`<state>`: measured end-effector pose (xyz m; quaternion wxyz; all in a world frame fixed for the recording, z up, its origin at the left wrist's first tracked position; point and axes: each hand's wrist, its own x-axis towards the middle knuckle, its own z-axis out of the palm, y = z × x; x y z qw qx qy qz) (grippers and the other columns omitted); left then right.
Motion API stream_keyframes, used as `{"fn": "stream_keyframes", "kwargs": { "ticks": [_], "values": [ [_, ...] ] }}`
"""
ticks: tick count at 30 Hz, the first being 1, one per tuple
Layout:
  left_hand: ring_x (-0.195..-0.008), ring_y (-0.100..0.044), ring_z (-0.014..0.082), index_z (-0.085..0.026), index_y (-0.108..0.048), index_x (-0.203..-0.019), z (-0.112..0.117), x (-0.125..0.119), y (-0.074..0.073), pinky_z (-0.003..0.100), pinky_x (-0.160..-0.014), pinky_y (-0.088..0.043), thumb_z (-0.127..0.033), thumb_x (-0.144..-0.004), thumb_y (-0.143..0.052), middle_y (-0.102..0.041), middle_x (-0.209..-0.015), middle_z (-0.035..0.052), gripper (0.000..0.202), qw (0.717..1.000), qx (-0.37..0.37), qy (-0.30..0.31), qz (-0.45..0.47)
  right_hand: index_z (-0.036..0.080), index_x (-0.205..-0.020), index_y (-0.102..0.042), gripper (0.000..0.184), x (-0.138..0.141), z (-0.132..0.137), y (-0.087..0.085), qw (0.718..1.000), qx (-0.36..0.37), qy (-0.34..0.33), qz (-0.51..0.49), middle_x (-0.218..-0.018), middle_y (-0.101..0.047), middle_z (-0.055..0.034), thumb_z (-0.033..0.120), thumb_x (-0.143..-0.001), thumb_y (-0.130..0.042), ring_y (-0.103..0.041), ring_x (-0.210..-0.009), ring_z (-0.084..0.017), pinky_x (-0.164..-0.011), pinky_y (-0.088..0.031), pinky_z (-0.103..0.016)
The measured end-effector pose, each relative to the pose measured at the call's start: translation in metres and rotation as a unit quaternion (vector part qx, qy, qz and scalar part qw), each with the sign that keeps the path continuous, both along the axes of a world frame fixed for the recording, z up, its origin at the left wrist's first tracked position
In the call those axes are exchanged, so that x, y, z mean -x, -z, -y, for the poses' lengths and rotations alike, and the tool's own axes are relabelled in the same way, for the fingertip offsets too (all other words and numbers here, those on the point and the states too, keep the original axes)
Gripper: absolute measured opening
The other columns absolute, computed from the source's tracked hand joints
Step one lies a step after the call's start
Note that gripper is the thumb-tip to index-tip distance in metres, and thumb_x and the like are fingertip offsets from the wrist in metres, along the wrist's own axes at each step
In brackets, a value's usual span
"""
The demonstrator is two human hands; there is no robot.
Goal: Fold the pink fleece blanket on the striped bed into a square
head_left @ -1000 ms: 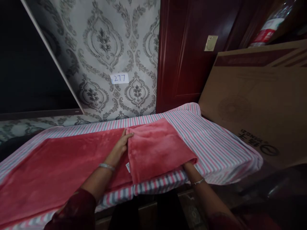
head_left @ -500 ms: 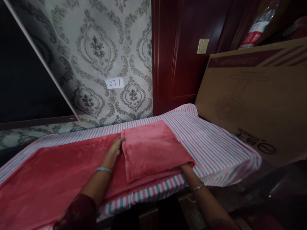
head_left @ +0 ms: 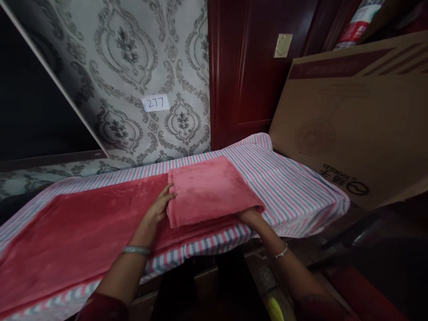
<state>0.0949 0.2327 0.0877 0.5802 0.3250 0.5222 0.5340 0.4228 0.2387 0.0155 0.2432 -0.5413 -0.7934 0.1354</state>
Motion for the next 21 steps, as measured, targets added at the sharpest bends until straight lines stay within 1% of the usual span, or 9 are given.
{"fn": "stream_keyframes", "kwargs": {
  "ticks": [1, 3, 5, 8, 9, 11, 14, 17, 21],
  "values": [
    [-0.093, -0.075, 0.0231, -0.025, -0.059, -0.142, 0.0, 0.002, 0.002, 0.029, -0.078, -0.063, -0.003, -0.057, -0.085, -0.076, -0.118, 0.0083, 0.091, 1.0, 0.008, -0.007, -0.007, 0.019, -0.13, -0.068, 0.042, -0.003, 0.007, 0.0, 1.0, 0.014, 0.004, 0.02, -0.136, -0.065, -0.0147, 0.03, -0.092, -0.056, -0.051, -0.135, -0.032, -0.114, -0.04, -0.047],
    [-0.089, -0.075, 0.0215, -0.024, -0.061, -0.138, 0.002, 0.006, 0.007, 0.027, -0.075, -0.062, 0.0, -0.055, -0.085, -0.076, -0.117, 0.0074, 0.09, 0.999, 0.005, -0.013, -0.029, 0.013, -0.125, -0.07, 0.039, -0.012, 0.022, -0.002, 0.997, 0.051, 0.006, 0.064, -0.13, -0.067, -0.0196, 0.028, -0.094, -0.052, -0.058, -0.127, -0.034, -0.11, -0.043, -0.048],
    [-0.087, -0.074, 0.0201, -0.025, -0.06, -0.14, 0.006, 0.011, 0.012, 0.026, -0.072, -0.061, 0.001, -0.055, -0.085, -0.075, -0.119, 0.007, 0.092, 0.999, -0.001, -0.006, -0.05, 0.011, -0.118, -0.073, 0.035, -0.025, 0.036, -0.009, 0.993, 0.072, -0.027, 0.085, -0.126, -0.069, -0.0217, 0.026, -0.092, -0.054, -0.062, -0.12, -0.037, -0.102, -0.047, -0.047],
    [-0.078, -0.073, 0.0179, -0.025, -0.055, -0.146, 0.008, 0.017, 0.016, 0.022, -0.065, -0.059, -0.001, -0.058, -0.087, -0.077, -0.109, 0.0058, 0.096, 0.998, 0.002, 0.002, -0.066, 0.017, -0.111, -0.075, 0.028, -0.044, 0.049, -0.031, 0.99, 0.071, -0.121, 0.031, -0.116, -0.074, -0.0141, 0.025, -0.09, -0.057, -0.068, -0.108, -0.032, -0.092, -0.051, -0.04],
    [-0.074, -0.072, 0.0174, -0.024, -0.052, -0.148, 0.007, 0.018, 0.016, 0.021, -0.062, -0.057, -0.004, -0.06, -0.088, -0.077, -0.103, 0.0054, 0.097, 0.998, 0.004, -0.002, -0.068, 0.02, -0.108, -0.075, 0.027, -0.049, 0.051, -0.04, 0.989, 0.068, -0.135, -0.001, -0.111, -0.075, -0.0108, 0.025, -0.092, -0.055, -0.069, -0.103, -0.03, -0.088, -0.051, -0.037],
    [-0.067, -0.071, 0.017, -0.022, -0.046, -0.152, 0.003, 0.019, 0.015, 0.021, -0.057, -0.055, -0.009, -0.064, -0.088, -0.077, -0.094, 0.0048, 0.098, 0.997, 0.01, -0.022, -0.068, 0.022, -0.101, -0.076, 0.028, -0.053, 0.05, -0.058, 0.991, 0.049, -0.111, -0.058, -0.101, -0.077, -0.0075, 0.026, -0.096, -0.048, -0.071, -0.093, -0.026, -0.083, -0.05, -0.033],
    [-0.063, -0.071, 0.0169, -0.022, -0.032, -0.159, -0.003, 0.016, 0.014, 0.023, -0.058, -0.057, -0.012, -0.071, -0.085, -0.077, -0.088, 0.0043, 0.104, 0.997, 0.021, -0.052, -0.054, 0.02, -0.085, -0.073, 0.03, -0.048, 0.047, -0.075, 0.995, 0.008, -0.028, -0.091, -0.084, -0.075, -0.0071, 0.03, -0.096, -0.046, -0.069, -0.079, -0.024, -0.073, -0.048, -0.031],
    [-0.062, -0.071, 0.0164, -0.027, -0.023, -0.161, -0.005, 0.013, 0.014, 0.025, -0.06, -0.058, -0.011, -0.073, -0.083, -0.077, -0.088, 0.0034, 0.107, 0.997, 0.027, -0.052, -0.048, 0.021, -0.075, -0.068, 0.029, -0.037, 0.048, -0.075, 0.991, 0.009, -0.036, -0.13, -0.07, -0.07, -0.0034, 0.031, -0.095, -0.048, -0.065, -0.067, -0.021, -0.064, -0.044, -0.028],
    [-0.071, -0.074, 0.0184, -0.03, -0.015, -0.163, -0.001, 0.006, 0.013, 0.027, -0.065, -0.06, -0.01, -0.068, -0.086, -0.077, -0.1, 0.0048, 0.121, 0.998, 0.019, -0.048, -0.038, 0.02, -0.077, -0.066, 0.026, -0.024, 0.062, -0.058, 0.977, 0.044, -0.061, -0.2, -0.061, -0.063, 0.0001, 0.028, -0.095, -0.05, -0.059, -0.057, -0.018, -0.057, -0.041, -0.026]
  ]
}}
